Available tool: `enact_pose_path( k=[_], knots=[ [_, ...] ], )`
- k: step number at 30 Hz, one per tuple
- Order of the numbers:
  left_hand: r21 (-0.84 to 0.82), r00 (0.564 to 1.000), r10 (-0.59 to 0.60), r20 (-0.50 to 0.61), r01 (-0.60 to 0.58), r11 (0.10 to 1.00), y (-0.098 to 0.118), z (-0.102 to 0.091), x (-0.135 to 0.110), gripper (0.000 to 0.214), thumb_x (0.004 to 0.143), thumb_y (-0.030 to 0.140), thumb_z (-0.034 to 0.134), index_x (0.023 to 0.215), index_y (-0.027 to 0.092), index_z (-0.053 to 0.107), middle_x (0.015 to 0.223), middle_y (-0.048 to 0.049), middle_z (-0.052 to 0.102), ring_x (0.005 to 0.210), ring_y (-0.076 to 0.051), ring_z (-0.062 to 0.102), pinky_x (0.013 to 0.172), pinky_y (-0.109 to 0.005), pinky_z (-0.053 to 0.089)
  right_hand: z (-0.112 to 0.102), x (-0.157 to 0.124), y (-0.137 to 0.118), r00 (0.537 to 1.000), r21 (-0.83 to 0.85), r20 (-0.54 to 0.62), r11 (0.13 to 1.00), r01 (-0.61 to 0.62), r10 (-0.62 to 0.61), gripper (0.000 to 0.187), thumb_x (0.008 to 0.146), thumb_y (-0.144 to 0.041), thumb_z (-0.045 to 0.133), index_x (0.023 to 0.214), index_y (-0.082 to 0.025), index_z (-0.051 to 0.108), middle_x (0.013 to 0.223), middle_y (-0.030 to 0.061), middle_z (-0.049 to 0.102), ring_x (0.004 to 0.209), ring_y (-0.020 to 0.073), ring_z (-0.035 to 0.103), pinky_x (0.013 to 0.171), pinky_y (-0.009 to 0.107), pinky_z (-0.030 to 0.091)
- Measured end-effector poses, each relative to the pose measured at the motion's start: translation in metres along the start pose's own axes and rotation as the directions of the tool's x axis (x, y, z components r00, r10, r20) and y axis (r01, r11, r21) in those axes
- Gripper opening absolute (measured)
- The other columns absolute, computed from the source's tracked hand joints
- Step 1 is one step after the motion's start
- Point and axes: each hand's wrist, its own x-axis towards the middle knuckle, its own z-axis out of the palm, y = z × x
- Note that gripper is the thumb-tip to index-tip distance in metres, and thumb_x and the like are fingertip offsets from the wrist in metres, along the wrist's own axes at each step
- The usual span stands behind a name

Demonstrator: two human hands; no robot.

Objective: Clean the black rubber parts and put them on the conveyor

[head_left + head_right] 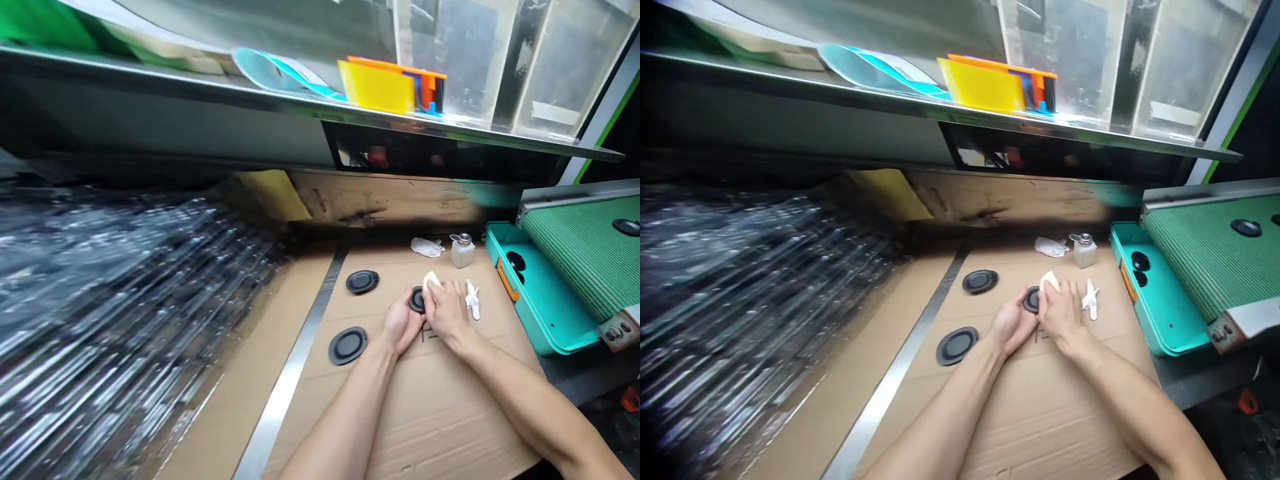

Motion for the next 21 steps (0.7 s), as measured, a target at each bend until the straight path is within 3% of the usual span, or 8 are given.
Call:
enact_pose_path(
  k=[4,10,13,16,18,21],
  knots=[
    [-0.021,0.999,-0.046,0.028,0.046,0.999,0.003,-0.003,0.001,0.035,0.103,0.030,0.039,0.104,0.010,0.068,0.102,-0.0162,0.074,0.095,-0.024,0.073,0.089,-0.037,0.059,0.000,0.001,0.000,0.990,0.013,0.004,0.990,0.143,-0.143,0.036,0.100,-0.033,0.046,0.129,-0.023,0.065,0.123,0.0127,0.060,0.106,0.0263,0.049,0.093,0.037,0.044],
    [-0.027,1.000,0.011,0.005,-0.011,1.000,0.013,-0.008,0.001,0.038,0.104,0.033,0.035,0.111,0.009,0.063,0.113,-0.0230,0.071,0.103,-0.028,0.072,0.083,-0.040,0.060,-0.011,0.022,0.048,0.993,-0.034,-0.071,0.995,-0.099,0.096,0.032,0.098,-0.034,0.048,0.119,-0.023,0.071,0.122,0.0120,0.062,0.110,0.0265,0.051,0.093,0.037,0.045],
    [-0.051,1.000,0.029,-0.006,-0.029,0.998,0.018,-0.011,0.001,0.042,0.104,0.038,0.033,0.111,0.009,0.061,0.119,-0.0257,0.069,0.106,-0.031,0.071,0.081,-0.042,0.060,-0.012,0.022,0.060,0.989,0.061,-0.124,0.995,-0.077,0.084,0.033,0.096,-0.034,0.051,0.120,-0.021,0.070,0.121,0.0122,0.062,0.112,0.0269,0.052,0.096,0.039,0.046],
    [-0.062,0.999,0.032,0.008,-0.031,0.998,0.015,-0.010,0.001,0.040,0.103,0.035,0.033,0.109,0.009,0.062,0.114,-0.0231,0.070,0.103,-0.029,0.071,0.083,-0.044,0.060,-0.011,0.018,0.052,0.985,0.194,-0.165,0.981,-0.024,0.056,0.036,0.091,-0.035,0.057,0.123,-0.020,0.065,0.120,0.0120,0.062,0.114,0.0267,0.054,0.100,0.041,0.046],
    [-0.062,0.998,0.048,0.049,-0.045,0.997,0.009,-0.008,0.001,0.037,0.103,0.031,0.034,0.108,0.010,0.064,0.111,-0.0199,0.072,0.103,-0.027,0.071,0.087,-0.043,0.059,-0.011,0.017,0.042,0.990,0.290,-0.133,0.957,0.005,0.035,0.044,0.087,-0.034,0.062,0.128,-0.020,0.059,0.122,0.0119,0.062,0.115,0.0257,0.056,0.101,0.041,0.046],
    [-0.041,0.992,0.060,0.107,-0.056,0.998,0.000,-0.003,0.000,0.036,0.103,0.028,0.036,0.108,0.009,0.067,0.108,-0.0167,0.073,0.104,-0.025,0.070,0.094,-0.040,0.057,-0.013,0.014,0.031,0.999,0.421,0.033,0.906,-0.039,0.028,0.047,0.086,-0.031,0.063,0.130,-0.020,0.054,0.119,0.0097,0.067,0.111,0.0236,0.062,0.097,0.038,0.049]
  ],
)
